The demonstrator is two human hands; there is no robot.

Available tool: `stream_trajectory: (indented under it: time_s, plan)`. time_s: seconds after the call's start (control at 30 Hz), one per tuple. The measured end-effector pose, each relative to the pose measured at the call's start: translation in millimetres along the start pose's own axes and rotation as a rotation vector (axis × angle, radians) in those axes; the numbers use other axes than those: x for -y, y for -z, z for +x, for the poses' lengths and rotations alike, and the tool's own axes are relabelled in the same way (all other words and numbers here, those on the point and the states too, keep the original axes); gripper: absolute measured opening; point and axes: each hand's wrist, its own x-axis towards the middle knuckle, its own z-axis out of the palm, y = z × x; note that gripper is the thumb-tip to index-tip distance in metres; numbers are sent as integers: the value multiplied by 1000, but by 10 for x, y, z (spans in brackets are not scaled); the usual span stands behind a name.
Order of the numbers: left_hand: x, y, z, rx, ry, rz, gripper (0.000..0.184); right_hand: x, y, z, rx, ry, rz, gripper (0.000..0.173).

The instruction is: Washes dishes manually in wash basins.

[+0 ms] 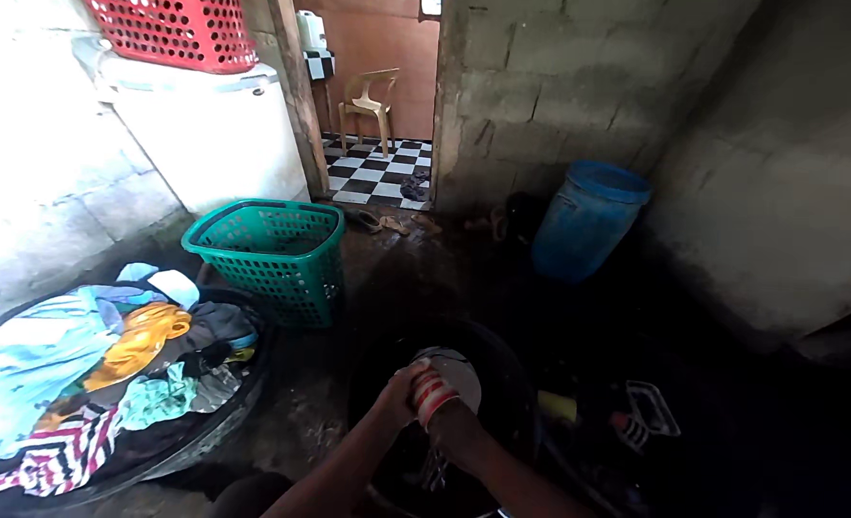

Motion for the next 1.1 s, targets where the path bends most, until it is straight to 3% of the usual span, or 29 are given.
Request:
stream_trajectory:
  time_s: [0.07, 0.13, 0.17, 0.23, 0.3, 0.37, 0.43, 0.5, 0.57, 0.67, 0.73, 0.83, 0.9, 0.93, 1.03, 1.1]
  plan:
    - [29, 23, 24, -16, -63, -22, 22, -37, -60, 10, 8, 41, -14, 24]
    - [45, 28, 41, -18, -161, -19, 31, -11, -94, 51, -58, 7, 87, 28]
    - [44, 29, 49, -2, -204, -19, 36, 30, -75, 85, -89, -66, 252, 34]
    - [41, 27, 50, 47, -273, -73, 29, 121, -39, 174, -294, -217, 716, 44]
    - [43, 39, 49, 109, -332, -121, 30, 193, 88, 226, -365, -394, 1272, 39]
    - [41, 81, 79, 153, -352, -131, 41, 246, 291, 236, -314, -608, 1564, 27]
    - [-2, 134, 105, 196, -322, -71, 55, 219, 316, 192, -300, -582, 1425, 22]
    - [-121, 201, 107, 231, -270, 141, 61, 104, 199, 109, -295, -302, 925, 32]
    - [-275, 212, 47, 217, -250, 488, 48, 17, 198, 53, -119, -78, 463, 32]
    - [-340, 133, 0, 189, -350, 1005, 23, 15, 301, 47, 263, 21, 150, 29]
    - [-241, 120, 49, 137, -489, 1182, 32, -3, 259, 46, 322, 9, 92, 29]
    - [-54, 100, 62, 73, -800, 1231, 35, -20, 193, 65, 325, -61, 159, 34]
    - [49, 105, 75, 41, -951, 1156, 34, 28, 258, 95, 285, -220, 428, 43]
    - [81, 112, 82, 31, -991, 1094, 33, 34, 263, 103, 178, -278, 620, 46]
    - [89, 130, 76, 94, -1008, 962, 23, 26, 162, 169, -123, -459, 1255, 40]
    - [15, 158, 70, 260, -861, 763, 29, 71, 230, 178, -192, -611, 1339, 38]
